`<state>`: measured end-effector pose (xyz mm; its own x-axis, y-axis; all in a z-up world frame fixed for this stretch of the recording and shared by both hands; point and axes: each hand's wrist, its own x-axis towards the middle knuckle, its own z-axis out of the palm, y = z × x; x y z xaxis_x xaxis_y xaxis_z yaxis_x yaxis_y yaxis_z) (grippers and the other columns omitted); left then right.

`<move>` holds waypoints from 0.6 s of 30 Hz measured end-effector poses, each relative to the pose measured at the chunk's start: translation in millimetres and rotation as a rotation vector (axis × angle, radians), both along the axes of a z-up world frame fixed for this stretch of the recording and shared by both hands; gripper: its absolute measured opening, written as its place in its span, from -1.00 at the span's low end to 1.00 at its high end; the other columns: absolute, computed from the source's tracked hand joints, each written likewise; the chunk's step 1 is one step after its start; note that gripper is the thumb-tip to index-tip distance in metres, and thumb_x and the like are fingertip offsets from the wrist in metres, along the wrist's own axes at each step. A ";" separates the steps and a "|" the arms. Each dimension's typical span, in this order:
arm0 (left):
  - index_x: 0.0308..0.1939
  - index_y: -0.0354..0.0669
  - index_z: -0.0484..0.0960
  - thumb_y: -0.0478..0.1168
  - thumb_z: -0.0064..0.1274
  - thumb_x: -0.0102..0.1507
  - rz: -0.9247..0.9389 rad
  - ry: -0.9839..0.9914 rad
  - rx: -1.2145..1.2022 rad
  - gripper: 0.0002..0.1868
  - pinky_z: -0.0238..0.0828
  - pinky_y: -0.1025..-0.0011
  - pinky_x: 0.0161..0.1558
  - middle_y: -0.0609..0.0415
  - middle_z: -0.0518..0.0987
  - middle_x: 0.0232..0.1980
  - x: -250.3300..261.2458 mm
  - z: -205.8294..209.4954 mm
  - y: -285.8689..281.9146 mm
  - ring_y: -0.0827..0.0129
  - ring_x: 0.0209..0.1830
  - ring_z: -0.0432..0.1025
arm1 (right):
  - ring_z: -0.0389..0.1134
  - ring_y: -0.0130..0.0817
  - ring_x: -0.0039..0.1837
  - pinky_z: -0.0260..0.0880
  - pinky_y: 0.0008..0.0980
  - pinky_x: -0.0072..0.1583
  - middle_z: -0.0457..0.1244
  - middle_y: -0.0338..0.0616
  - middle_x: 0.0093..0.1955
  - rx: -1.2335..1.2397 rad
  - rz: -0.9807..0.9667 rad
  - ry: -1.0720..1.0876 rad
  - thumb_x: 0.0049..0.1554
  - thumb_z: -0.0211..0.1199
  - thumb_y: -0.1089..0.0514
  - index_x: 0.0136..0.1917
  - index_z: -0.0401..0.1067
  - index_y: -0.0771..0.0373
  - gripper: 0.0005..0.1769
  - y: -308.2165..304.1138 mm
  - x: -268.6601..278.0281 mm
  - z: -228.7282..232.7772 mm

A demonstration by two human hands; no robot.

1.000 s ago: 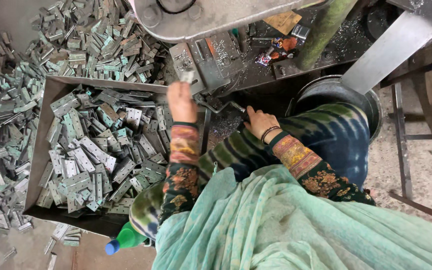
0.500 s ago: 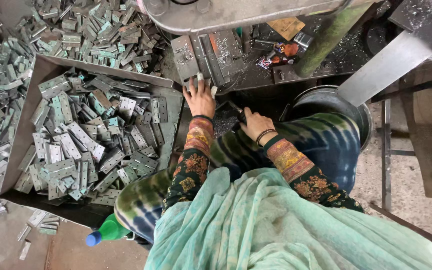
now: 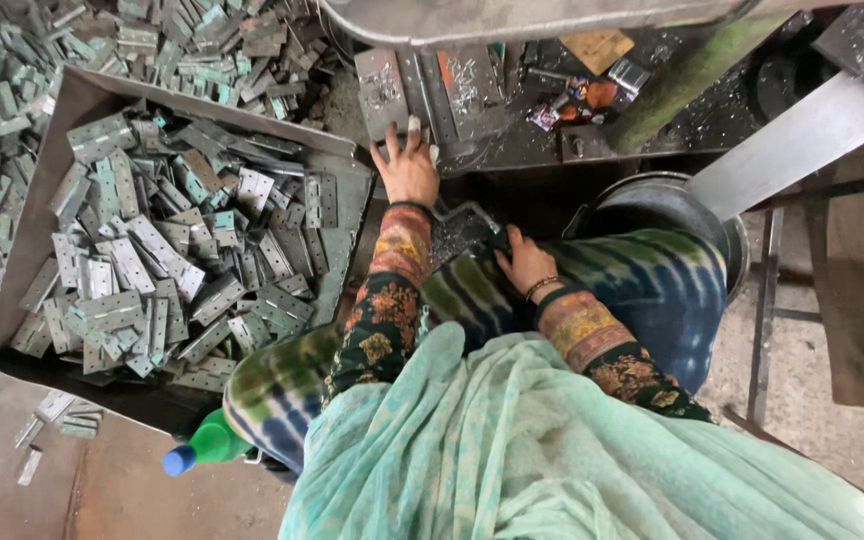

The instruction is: The person operates a manual press machine to process small metal plates. They pick up plates from a bin, place them into the machine, and pull a lever to activate the press. The processed plates are then dropped into a collection bin below.

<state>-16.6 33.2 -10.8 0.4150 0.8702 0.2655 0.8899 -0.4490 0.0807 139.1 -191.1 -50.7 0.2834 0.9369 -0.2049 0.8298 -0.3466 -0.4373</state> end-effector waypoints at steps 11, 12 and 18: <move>0.10 -0.05 0.71 -0.18 0.06 0.21 0.005 -0.019 -0.005 -0.62 -0.21 -0.37 0.46 0.22 0.40 0.43 15.1 0.4 32.2 0.02 0.54 0.05 | 0.44 0.24 -0.07 0.46 0.12 -0.05 0.36 0.21 0.06 0.071 0.024 -0.048 0.19 0.15 -0.22 0.49 0.17 0.08 -0.30 -2.8 -3.8 4.3; 0.08 -0.06 0.71 -0.15 0.07 0.22 -0.004 -0.054 0.004 -0.64 -0.22 -0.40 0.45 0.21 0.40 0.43 11.3 5.7 30.8 0.00 0.52 0.04 | 0.44 0.25 -0.08 0.46 0.12 -0.06 0.35 0.23 0.07 0.078 0.029 -0.043 0.19 0.15 -0.21 0.49 0.17 0.10 -0.31 -2.1 -5.6 5.0; 0.07 0.04 0.71 -0.23 0.03 0.17 0.117 0.133 -0.154 -0.61 -0.28 -0.39 0.47 0.27 0.39 0.41 23.6 21.3 50.5 0.04 0.58 -0.04 | 0.44 0.23 -0.08 0.47 0.12 -0.06 0.37 0.19 0.01 0.013 0.075 -0.051 0.20 0.16 -0.22 0.47 0.17 0.13 -0.31 8.4 8.8 14.0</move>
